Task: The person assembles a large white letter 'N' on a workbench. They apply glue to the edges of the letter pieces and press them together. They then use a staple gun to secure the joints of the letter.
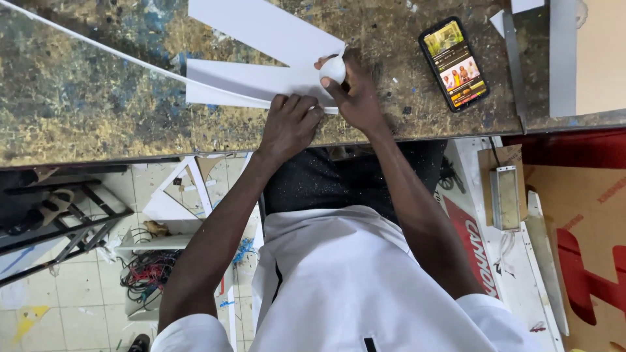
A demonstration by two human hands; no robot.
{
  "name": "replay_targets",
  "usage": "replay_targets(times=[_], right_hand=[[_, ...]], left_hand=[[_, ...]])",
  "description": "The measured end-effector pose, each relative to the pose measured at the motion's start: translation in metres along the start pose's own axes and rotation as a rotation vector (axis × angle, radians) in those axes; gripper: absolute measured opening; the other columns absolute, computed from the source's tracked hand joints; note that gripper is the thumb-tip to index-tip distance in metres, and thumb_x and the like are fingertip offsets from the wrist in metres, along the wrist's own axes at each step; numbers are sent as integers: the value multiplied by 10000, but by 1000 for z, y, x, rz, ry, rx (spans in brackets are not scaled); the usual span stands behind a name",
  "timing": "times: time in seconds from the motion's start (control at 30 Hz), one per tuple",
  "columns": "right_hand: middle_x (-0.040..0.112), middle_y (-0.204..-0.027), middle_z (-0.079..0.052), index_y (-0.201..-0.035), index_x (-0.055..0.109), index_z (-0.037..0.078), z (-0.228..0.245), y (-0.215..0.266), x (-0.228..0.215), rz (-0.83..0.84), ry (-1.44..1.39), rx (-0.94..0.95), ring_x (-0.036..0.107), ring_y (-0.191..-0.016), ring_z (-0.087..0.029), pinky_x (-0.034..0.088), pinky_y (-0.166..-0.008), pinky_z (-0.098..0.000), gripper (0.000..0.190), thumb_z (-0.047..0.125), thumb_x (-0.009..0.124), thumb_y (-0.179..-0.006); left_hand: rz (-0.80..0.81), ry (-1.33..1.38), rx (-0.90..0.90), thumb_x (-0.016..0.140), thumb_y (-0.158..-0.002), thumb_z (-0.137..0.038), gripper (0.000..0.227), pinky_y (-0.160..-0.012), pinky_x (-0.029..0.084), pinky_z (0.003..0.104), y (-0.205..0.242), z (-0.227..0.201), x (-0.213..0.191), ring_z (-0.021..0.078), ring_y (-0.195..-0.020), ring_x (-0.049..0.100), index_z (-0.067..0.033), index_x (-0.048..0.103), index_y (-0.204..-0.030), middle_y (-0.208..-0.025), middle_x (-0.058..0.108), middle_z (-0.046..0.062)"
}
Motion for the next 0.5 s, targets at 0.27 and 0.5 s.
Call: replay_targets(times=[0.27, 0.5], right_hand=[[716, -1388, -131, -1412, 604, 88, 20, -1, -1, -1, 10, -62, 700, -1299, -328, 531, -1070, -450, 452, 498, 569, -1225], [668, -1368, -136, -1394, 601, 63, 25, -3, 1, 5, -69, -95, 650, -1328, -322, 520, -1120, -452, 345, 370, 585, -1239]], left_hand=[[14, 35, 7, 828, -1065, -123, 184, -841, 416, 432, 4, 2, 5, 272, -958, 644, -140, 676, -1168, -1210, 730, 60], [-6, 32, 28, 860, -1022, -74, 234, -853, 447, 443, 3, 0, 6, 279, -990, 677, -120, 696, -1183, -1219, 757, 78]])
Point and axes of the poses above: each hand's wrist, its own y-axis away from the middle knuckle, its own x-axis out of the palm, z = x × y, the point moved 10 cm from there along -y, towards the middle knuckle
